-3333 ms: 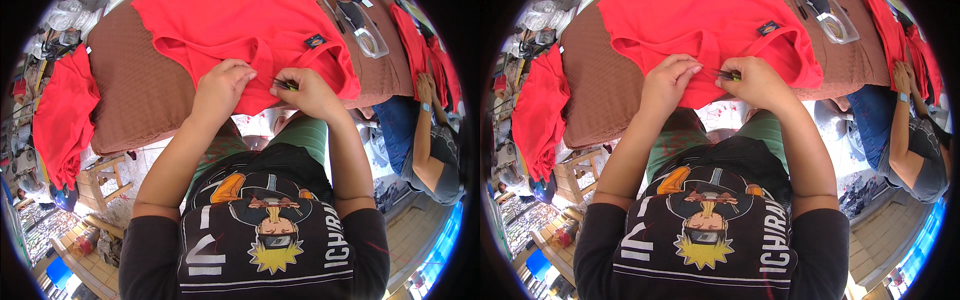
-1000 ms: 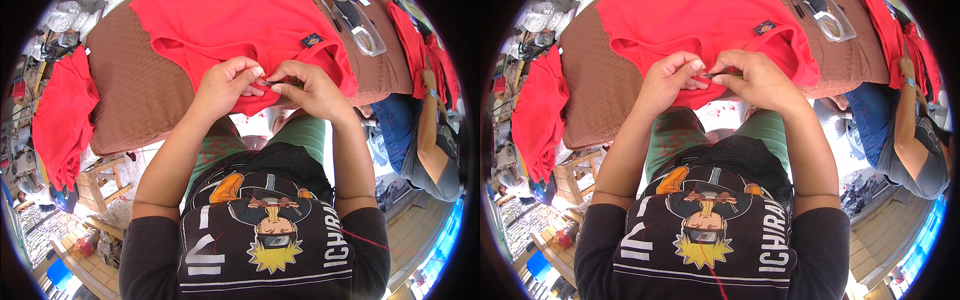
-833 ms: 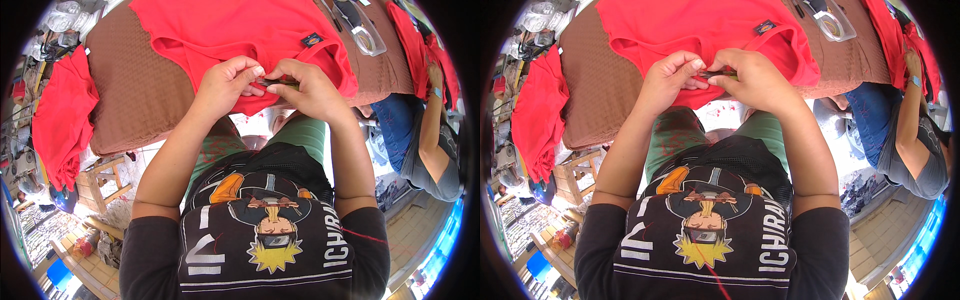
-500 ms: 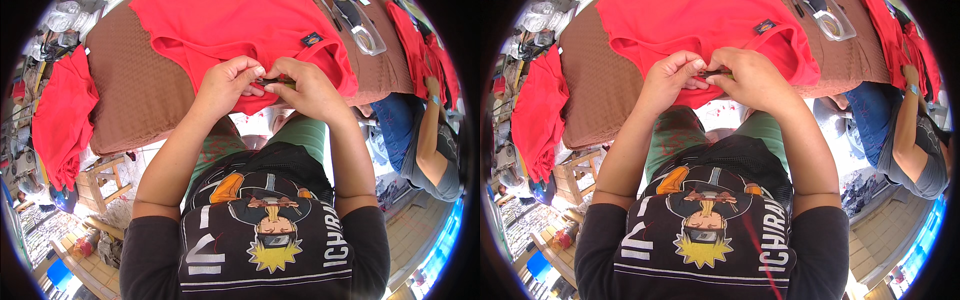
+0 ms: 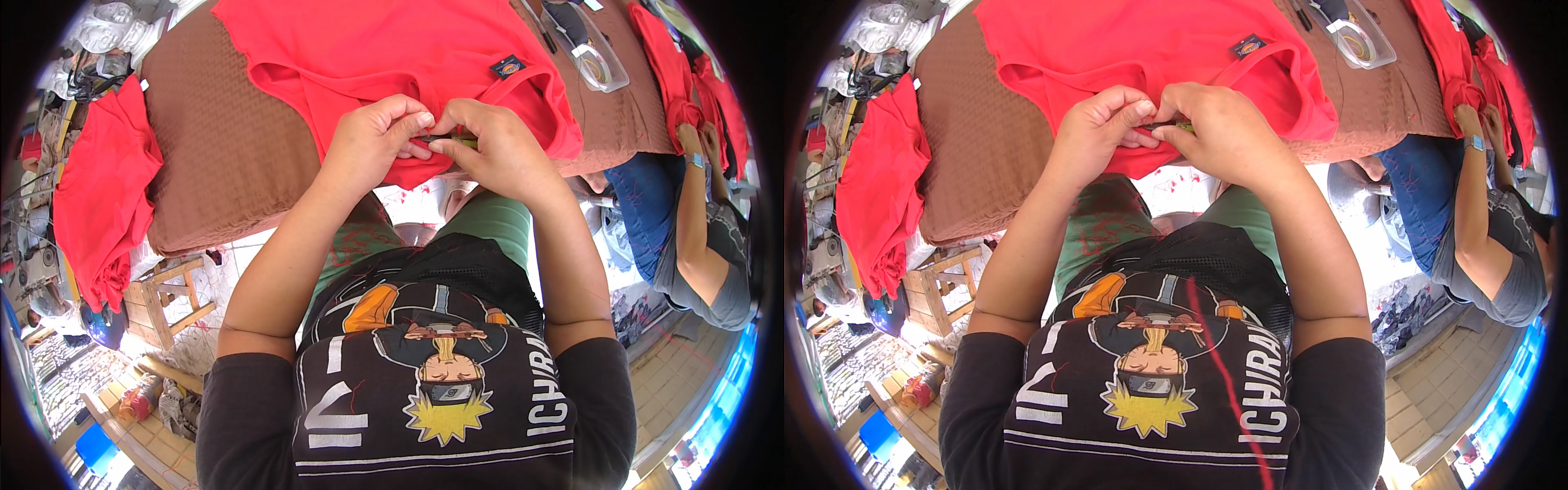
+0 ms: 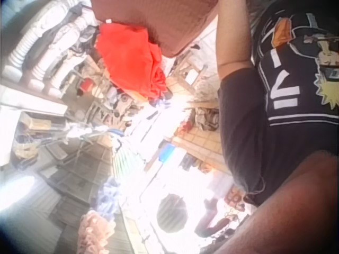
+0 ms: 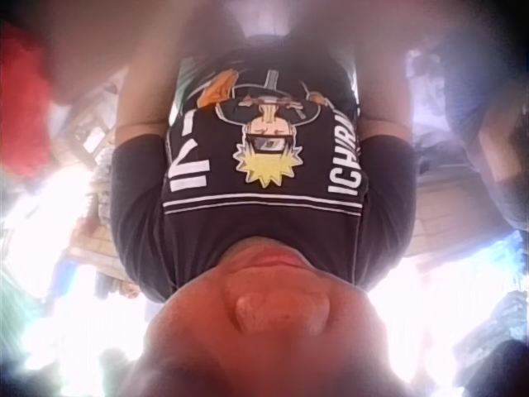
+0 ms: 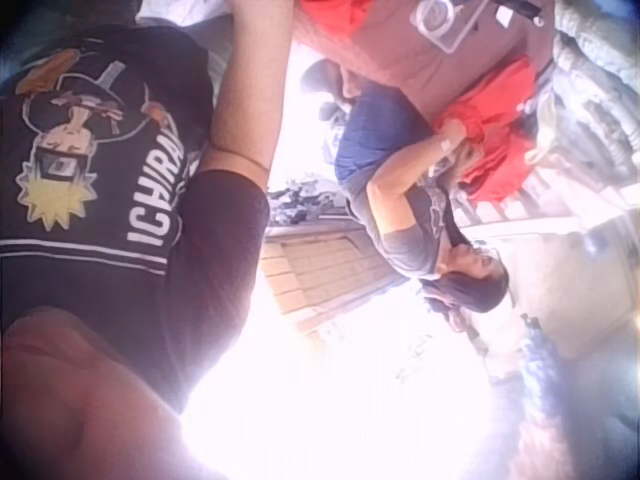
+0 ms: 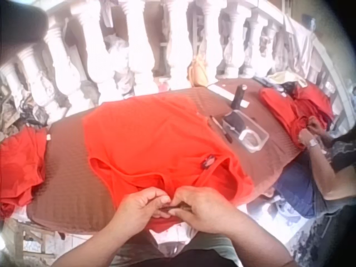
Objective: The person trims excess threads and edges from red t-shirts using snips, then folds and stacks the shirts on a table.
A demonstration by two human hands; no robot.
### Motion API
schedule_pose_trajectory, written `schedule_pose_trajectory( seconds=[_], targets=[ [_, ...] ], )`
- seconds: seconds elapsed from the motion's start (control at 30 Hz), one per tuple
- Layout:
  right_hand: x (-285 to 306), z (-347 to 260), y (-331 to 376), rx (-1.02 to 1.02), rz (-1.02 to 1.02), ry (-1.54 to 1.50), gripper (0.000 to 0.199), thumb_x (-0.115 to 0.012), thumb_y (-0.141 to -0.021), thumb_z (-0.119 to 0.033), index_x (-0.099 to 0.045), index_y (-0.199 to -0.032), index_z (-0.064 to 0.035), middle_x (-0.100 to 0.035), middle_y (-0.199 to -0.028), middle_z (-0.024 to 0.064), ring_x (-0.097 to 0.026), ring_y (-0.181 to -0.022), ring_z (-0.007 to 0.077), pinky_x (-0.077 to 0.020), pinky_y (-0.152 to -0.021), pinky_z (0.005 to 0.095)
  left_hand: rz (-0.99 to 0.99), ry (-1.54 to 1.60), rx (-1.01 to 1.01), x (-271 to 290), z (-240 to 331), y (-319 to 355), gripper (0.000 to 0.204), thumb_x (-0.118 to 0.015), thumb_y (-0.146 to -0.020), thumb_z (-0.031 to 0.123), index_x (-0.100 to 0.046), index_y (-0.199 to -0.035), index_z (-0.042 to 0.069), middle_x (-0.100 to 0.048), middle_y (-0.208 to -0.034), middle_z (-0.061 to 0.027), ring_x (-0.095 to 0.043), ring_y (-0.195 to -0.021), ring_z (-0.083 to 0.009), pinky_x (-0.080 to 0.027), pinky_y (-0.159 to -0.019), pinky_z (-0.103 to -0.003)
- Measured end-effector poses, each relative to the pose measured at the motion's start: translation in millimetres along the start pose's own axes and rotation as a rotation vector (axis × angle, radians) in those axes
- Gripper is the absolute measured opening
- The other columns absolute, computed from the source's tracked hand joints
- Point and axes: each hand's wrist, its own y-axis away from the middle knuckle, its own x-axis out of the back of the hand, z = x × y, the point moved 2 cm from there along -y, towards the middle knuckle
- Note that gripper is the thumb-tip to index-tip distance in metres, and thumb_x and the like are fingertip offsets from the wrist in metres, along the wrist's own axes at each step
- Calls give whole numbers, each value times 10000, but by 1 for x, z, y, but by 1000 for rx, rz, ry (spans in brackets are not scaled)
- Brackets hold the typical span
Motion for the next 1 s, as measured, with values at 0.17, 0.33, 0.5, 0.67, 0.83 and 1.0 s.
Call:
schedule_pose_trajectory(
  seconds=[0.17,0.33,0.5,0.67,0.83,1.0],
  targets=[
    [13,-7,0,-4,57,21,193,-705,-788,-89,-597,-920,1,-616,-770,86,-594,-705,177,-467,-655,295,50,-326,-36,14,37,18,203,-581,-918,195,-637,-957,4,-654,-942,-62,-617,-740,-93,-450,-626,-200],
    [39,0,8,-123,155,-131,235,-729,-783,-141,-624,-953,-18,-649,-849,76,-619,-777,144,-488,-719,279,-225,-440,-545,29,121,68,454,-420,-948,301,-663,-759,-33,-644,-915,-195,-561,-918,-255,-405,-841,-363],
    [43,-2,6,-172,155,-184,209,-719,-797,-126,-624,-947,-15,-644,-867,46,-595,-779,113,-478,-716,266,-103,-497,-584,35,135,92,506,-378,-945,304,-643,-689,-43,-636,-879,-198,-557,-928,-306,-400,-860,-386],
    [37,0,8,-188,97,-210,244,-737,-780,-148,-621,-945,-11,-630,-849,37,-580,-789,102,-474,-717,265,8,-501,-451,30,113,73,194,-527,-914,120,-641,-886,-35,-632,-818,-105,-567,-823,-153,-444,-769,-289],
    [30,6,12,-78,60,-55,354,-792,-699,-175,-623,-965,-13,-619,-886,76,-602,-788,172,-484,-723,289,44,-841,-364,0,61,66,181,-720,-797,203,-642,-886,65,-611,-753,-40,-577,-670,-131,-460,-625,-269],
    [19,5,7,-6,-7,-84,468,-811,-659,-202,-625,-1051,-28,-594,-1039,101,-609,-891,236,-480,-816,308,161,-1105,-507,-5,23,50,267,-699,-794,207,-610,-994,55,-620,-838,-72,-594,-807,-253,-453,-744,-340]
  ],
)
